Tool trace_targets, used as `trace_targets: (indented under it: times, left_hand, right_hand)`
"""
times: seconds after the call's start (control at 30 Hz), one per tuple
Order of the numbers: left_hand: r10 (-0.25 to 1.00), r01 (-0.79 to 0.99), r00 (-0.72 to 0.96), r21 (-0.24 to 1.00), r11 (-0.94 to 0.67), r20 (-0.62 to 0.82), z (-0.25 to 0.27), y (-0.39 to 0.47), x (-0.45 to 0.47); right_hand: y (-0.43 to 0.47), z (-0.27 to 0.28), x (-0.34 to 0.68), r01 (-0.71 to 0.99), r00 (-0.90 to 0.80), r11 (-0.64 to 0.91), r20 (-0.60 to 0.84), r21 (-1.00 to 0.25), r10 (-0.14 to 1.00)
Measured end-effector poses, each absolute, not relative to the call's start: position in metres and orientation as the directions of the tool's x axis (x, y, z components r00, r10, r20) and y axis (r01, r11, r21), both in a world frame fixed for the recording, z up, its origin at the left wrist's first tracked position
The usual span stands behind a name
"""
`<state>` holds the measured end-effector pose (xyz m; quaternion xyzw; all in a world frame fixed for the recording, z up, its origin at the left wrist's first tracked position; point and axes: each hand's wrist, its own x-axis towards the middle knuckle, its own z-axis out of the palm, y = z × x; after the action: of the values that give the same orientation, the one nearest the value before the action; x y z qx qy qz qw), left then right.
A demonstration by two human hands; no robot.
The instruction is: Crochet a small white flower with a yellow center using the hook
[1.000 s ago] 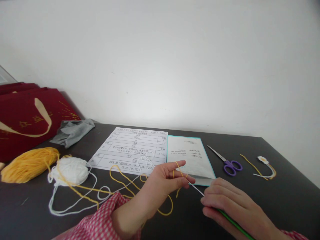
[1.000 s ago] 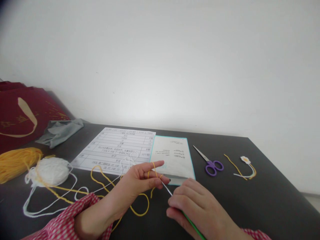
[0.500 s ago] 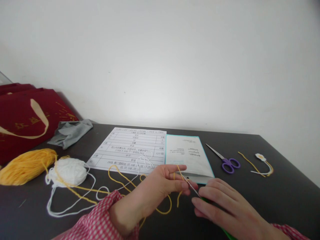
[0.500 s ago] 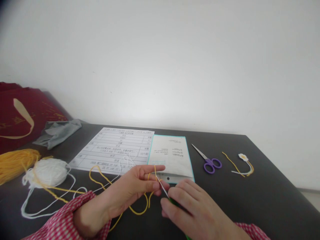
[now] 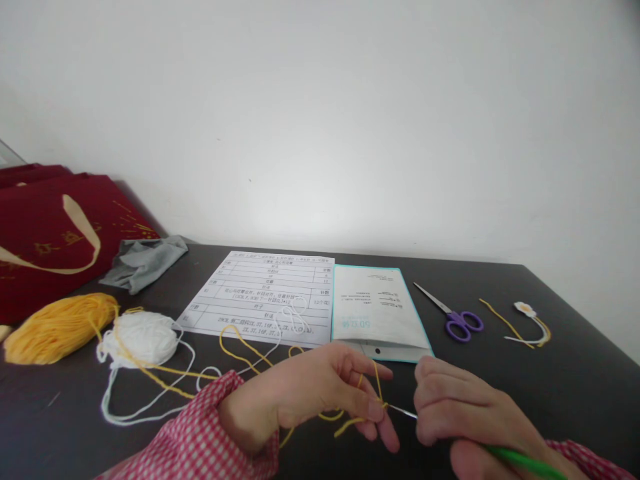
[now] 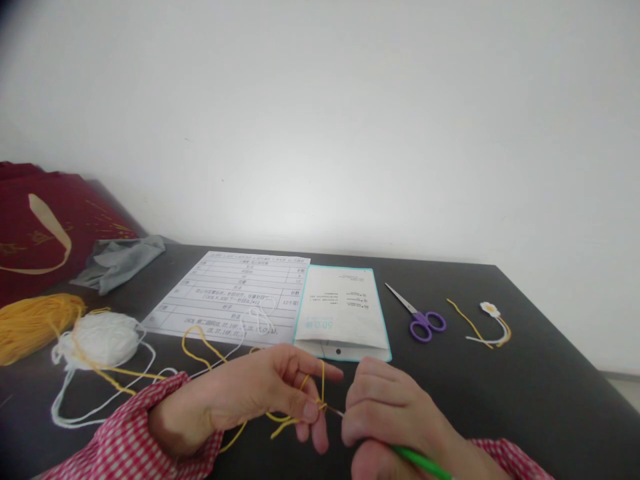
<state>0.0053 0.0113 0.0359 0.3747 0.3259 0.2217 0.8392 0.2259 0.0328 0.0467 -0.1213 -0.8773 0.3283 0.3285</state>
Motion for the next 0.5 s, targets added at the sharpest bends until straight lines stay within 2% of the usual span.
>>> trace_targets:
  times: [0.1, 0.17, 0.23, 0.4, 0.5]
  left_hand:
    - [0.619, -0.127, 0.689, 0.777, 0.616, -0.378, 0.039, 0.011, 0.007]
    - [0.639, -0.159, 0.666, 0.764, 0.626, -0.385, 0.041, 0.011, 0.009]
    - [0.674, -0.206, 0.626, 0.75, 0.628, -0.392, 0.043, 0.011, 0.011]
    - [0.794, -0.442, 0.504, 0.688, 0.576, -0.341, 0.042, 0.009, 0.021]
    - [0.845, -0.543, 0.412, 0.653, 0.528, -0.341, 0.038, 0.005, 0.027]
  right_hand:
    - [0.03, 0.037, 0.227, -0.079, -0.626, 0.461, 0.404, -0.884, 0.668]
    - [0.031, 0.029, 0.223, -0.167, -0.53, 0.267, 0.315, -0.949, 0.787]
    - [0.032, 0.023, 0.217, -0.22, -0.472, 0.141, 0.232, -0.965, 0.85]
    - [0.03, 0.017, 0.206, -0.259, -0.382, 0.055, 0.155, -0.964, 0.911]
    - [0.025, 0.014, 0.208, -0.226, -0.347, 0.152, 0.225, -0.962, 0.91]
